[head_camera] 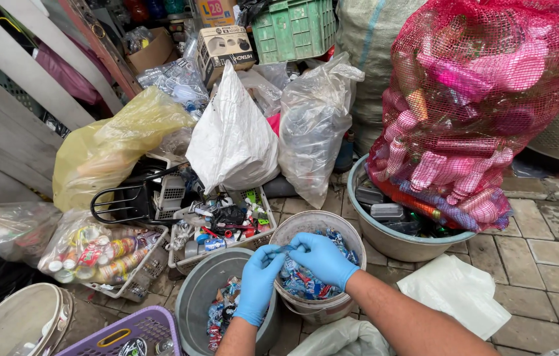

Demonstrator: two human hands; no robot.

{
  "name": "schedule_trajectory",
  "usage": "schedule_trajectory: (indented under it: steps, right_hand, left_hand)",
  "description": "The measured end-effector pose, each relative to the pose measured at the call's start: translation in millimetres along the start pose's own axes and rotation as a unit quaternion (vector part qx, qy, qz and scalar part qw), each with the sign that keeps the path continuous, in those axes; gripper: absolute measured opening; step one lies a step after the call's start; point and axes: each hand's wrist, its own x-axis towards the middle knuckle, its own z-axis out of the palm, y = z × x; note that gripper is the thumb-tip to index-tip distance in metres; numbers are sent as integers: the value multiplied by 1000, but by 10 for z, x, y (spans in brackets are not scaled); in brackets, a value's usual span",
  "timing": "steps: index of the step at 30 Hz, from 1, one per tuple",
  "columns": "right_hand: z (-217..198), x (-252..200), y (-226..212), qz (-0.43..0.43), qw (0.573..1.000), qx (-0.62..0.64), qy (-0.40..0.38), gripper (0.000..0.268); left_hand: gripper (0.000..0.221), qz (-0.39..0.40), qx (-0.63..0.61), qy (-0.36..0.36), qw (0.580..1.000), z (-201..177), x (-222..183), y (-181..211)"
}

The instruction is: The person sits on the floor and sorts small plastic items from a bucket into a white bag. They pick up each item, briefly inspect it, and place it into the bag. The workspace is cluttered with various containers and bags of recyclables.

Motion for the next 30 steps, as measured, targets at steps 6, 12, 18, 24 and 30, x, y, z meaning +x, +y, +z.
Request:
schedule_trajectory:
  steps: [6,12,18,24,30]
  right_hand:
    - [-23,-49,-128,-4,993,118,-19,20]
    - [-84,-134,-304,80,988,123,-51,38]
    - [-128,-58,-107,126,938,311,-84,21]
    - [-106,70,150,119,936,323,-77,19]
    - [-76,100,145,95,947,303,-38,22]
  left_hand:
    - [12,65,-37,50,996,86,79,-160]
    - [14,141,45,45,988,174,78,-131]
    - [18,189,103,60,975,124,160,-168]
    - [18,243,79,45,966,190,168,-148]
    - [24,266,203,74,939,196,170,-175]
